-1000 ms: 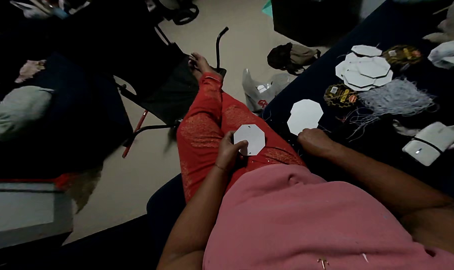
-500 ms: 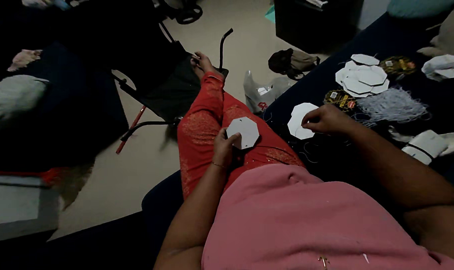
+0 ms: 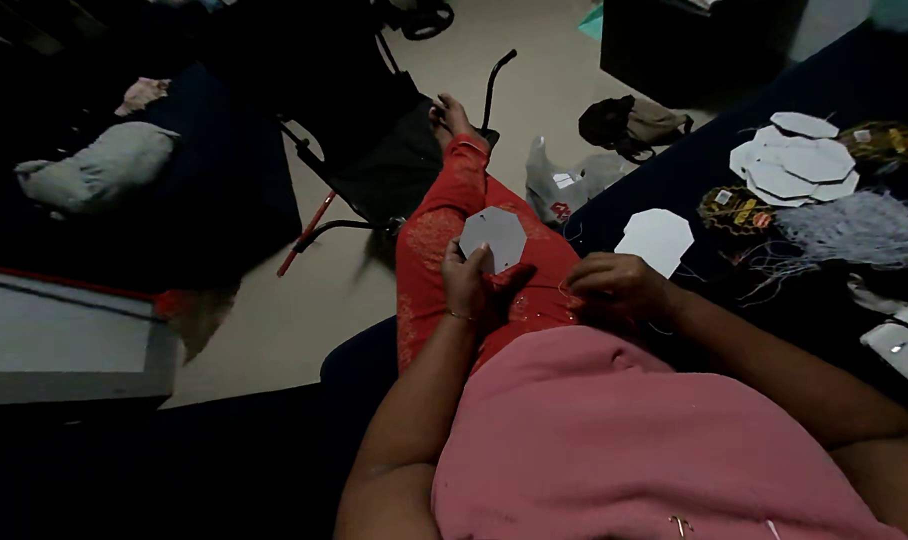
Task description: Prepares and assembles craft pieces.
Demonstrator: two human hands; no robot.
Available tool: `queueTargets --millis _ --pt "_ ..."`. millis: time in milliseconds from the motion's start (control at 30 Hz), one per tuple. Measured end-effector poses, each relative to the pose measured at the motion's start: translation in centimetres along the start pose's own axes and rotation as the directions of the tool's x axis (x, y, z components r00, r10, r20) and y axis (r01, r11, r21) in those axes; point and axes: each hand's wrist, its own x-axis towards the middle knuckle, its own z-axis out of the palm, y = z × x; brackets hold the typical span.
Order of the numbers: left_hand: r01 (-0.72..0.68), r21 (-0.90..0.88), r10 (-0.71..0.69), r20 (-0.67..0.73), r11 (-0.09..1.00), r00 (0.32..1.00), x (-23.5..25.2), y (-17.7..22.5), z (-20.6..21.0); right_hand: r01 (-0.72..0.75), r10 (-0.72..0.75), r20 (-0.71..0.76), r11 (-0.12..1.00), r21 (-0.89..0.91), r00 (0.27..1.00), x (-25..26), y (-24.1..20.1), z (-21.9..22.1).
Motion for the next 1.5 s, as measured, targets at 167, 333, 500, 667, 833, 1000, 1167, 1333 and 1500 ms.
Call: queueTargets --millis 167,333,500,667,833,1000,1167,1333,1500 --pt "-0.005 0.031 0.004 0.042 0.999 0.999 0.1 -0.5 0.0 -0.088 0.076 0.14 0.993 0.078 0.987 -2.3 -1.9 -1.3" --pt "-0.002 0.027 0.0 0.094 1.0 0.996 -0.2 -0.4 0.2 -0.268 0.216 0.369 0.959 0.096 0.904 -3.0 -1.3 -2.9" --pt "0.014 0.034 -0.018 0.121 0.999 0.992 -0.2 -0.8 0.3 -0.665 0.643 0.184 0.741 0.095 0.743 -2.7 -0.9 -3.1" --pt "0.015 0.051 -0.02 0.108 0.999 0.994 0.0 -0.8 0.3 -0.917 0.91 0.139 0.398 -0.021 0.391 0.2 0.9 -0.7" --pt "0.029 0.043 -0.033 0.096 0.999 0.995 -0.1 -0.7 0.2 -0.859 0.887 0.146 0.46 -0.223 0.437 3.1 -0.7 1.4" --pt "0.013 0.034 -0.015 0.068 0.999 0.998 0.0 -0.6 -0.1 -0.705 0.715 0.094 0.699 -0.117 0.693 1.9 -0.8 2.5" --pt "0.006 0.064 -0.009 0.048 0.998 0.999 0.1 -0.2 -0.2 -0.819 0.834 0.083 0.552 -0.158 0.546 1.6 -2.1 1.2" --pt "-0.011 0.05 0.008 0.066 0.999 0.998 0.2 -0.8 -0.1 -0.864 0.878 0.104 0.479 -0.155 0.468 1.1 -1.9 1.0" --pt "0.011 0.039 -0.013 0.059 0.999 0.998 0.3 -0.9 -0.3 -0.84 0.84 0.076 0.541 -0.034 0.537 1.0 -0.8 1.1"
